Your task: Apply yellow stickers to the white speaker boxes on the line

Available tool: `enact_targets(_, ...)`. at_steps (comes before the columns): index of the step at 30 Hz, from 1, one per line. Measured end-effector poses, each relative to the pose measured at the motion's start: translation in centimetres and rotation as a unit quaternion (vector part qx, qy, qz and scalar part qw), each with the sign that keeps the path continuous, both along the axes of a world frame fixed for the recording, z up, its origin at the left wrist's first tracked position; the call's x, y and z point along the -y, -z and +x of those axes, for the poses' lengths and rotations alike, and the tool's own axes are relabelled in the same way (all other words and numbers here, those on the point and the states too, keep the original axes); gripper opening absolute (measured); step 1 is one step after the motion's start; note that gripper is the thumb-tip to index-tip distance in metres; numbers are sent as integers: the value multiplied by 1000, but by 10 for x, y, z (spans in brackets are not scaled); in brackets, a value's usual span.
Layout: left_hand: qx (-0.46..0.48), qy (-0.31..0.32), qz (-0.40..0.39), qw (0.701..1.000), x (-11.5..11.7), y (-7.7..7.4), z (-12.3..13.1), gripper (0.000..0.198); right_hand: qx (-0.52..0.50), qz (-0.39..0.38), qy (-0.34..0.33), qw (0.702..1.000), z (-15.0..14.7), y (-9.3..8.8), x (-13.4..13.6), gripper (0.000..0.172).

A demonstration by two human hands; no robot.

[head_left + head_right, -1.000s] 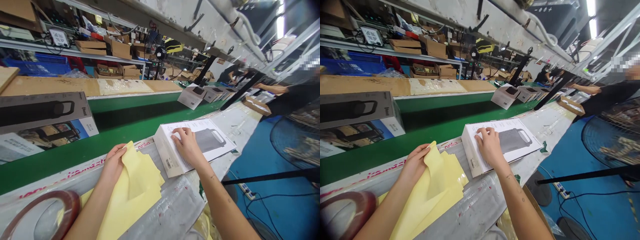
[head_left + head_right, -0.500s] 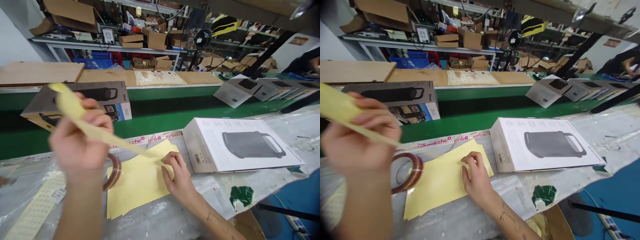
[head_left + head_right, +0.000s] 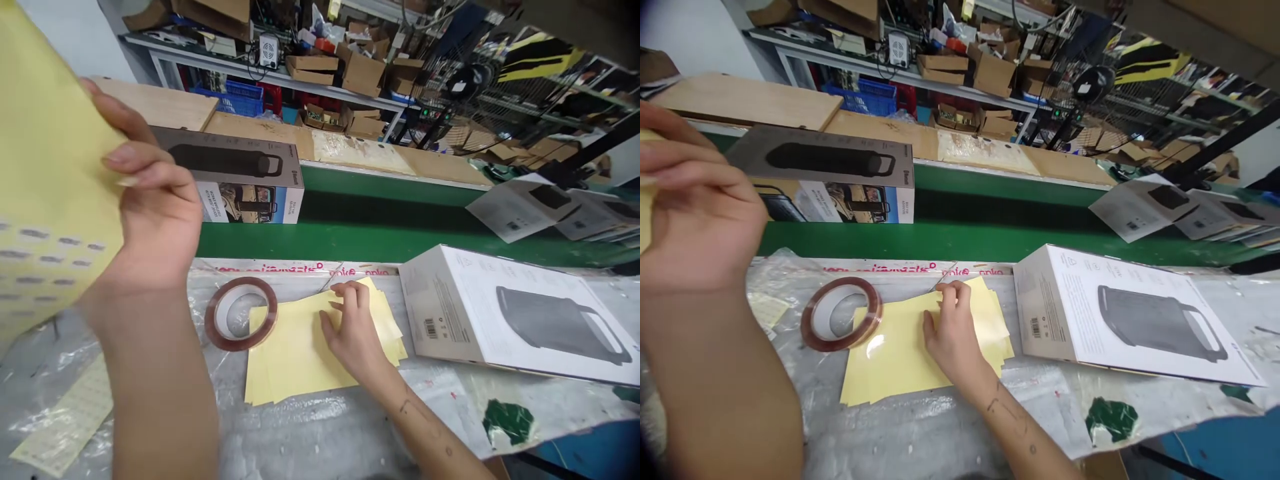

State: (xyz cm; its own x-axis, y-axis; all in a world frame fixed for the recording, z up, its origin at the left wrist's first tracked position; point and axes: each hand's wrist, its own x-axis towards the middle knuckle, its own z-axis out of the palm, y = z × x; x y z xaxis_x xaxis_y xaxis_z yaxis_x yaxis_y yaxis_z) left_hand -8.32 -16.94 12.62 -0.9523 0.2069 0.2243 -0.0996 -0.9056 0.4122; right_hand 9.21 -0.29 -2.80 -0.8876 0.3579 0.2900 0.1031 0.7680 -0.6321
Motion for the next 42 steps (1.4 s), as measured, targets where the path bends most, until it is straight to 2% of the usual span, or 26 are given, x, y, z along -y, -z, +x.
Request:
enact_targets(3,-18,68,92,993,-6,-1,1,62,31,74,-9,997,-11,-2,2,46)
enact_targets(9,8,68,105,992,-4,8,-12,56,55,178,-22,982,-23,-1,17,65)
enact_targets(13,9,73,102,992,-4,6,-10,56,61,175,-24,982,-22,2,18,71)
enact_targets(20,-1,61,75,995,-1,8,-9,56,44,139,-16,989,-16,5,9,65)
enact_targets(23,-4,64,62,996,0,9,-7,55,60,157,-29,985,-20,4,10,69)
enact_targets(30,10,58,87,995,1,8,-6,58,106,195,-71,973,-32,-6,10,79)
enact_targets(34,30,49,84,995,0,6,-6,59,97,166,-71,979,-31,-4,5,77)
enact_targets(37,55,43,86,994,-3,3,-4,59,65,151,-44,985,-23,1,0,74)
enact_targets(39,68,45,93,992,-4,2,-2,60,38,165,-14,985,-16,5,-2,63)
enact_targets(42,80,60,112,989,-5,2,-1,61,37,197,-4,980,-6,10,0,34)
